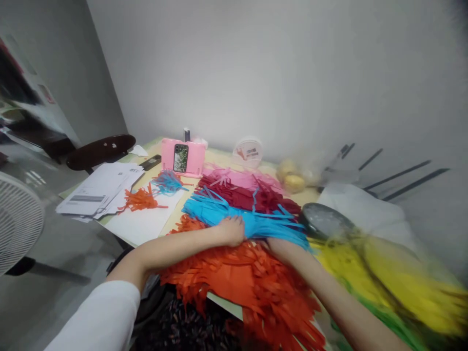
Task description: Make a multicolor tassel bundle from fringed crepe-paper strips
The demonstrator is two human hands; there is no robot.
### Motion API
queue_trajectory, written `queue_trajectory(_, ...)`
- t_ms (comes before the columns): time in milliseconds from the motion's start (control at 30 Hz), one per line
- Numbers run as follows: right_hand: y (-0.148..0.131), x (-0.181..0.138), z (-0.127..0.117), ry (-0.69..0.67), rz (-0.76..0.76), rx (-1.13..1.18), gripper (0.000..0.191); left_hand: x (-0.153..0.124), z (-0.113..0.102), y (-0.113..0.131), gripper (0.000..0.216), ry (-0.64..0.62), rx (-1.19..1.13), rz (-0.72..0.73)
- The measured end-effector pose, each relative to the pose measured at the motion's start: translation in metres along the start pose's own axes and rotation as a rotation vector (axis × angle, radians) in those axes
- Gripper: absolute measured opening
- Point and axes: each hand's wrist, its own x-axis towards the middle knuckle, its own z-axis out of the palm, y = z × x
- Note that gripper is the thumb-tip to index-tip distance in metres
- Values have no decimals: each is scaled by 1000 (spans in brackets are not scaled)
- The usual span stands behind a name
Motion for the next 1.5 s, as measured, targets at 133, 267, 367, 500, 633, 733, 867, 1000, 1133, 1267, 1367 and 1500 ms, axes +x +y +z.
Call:
queue_trajectory(133,21,-18,-7,-131,-58,93,34,2,22,-1,53,-47,34,-5)
queue_trajectory(267,39,-34,-35,-160,0,126,39,3,23,-3,56,-107,73,5)
queue_trajectory(367,27,-37,-54,-64,108,58,55,7,12,-1,54,-124,93,-7)
queue_trajectory(500,-28,-29,-38,19,74,2,47,2,-14,3,55,-110,107,-20)
queue_trajectory(633,-68,-24,2,-12,109,-46,49,-45,-18,15,55,-5,147,-39)
queue_trajectory(733,-68,-32,19,-42,194,-75,51,-90,2,14,63,79,150,-11)
queue_trajectory(867,-56,-44,27,-92,244,-96,52,-115,30,-5,63,58,108,-151)
queue_trajectory(1000,-50,-47,32,-120,258,-107,50,-113,44,-16,63,77,65,-163)
queue_trajectory(1133,-47,-50,38,-114,234,-112,49,-114,48,-14,62,106,41,-138)
queue_trajectory(1267,-44,-54,46,-88,202,-106,50,-115,44,-10,64,66,-29,-147)
queue_trajectory(1367,-40,-54,44,-57,182,-104,50,-117,31,-14,67,20,-116,-140)
queue_trajectory(1500,-26,-47,13,3,132,-96,47,-119,-7,-23,53,6,-224,-42)
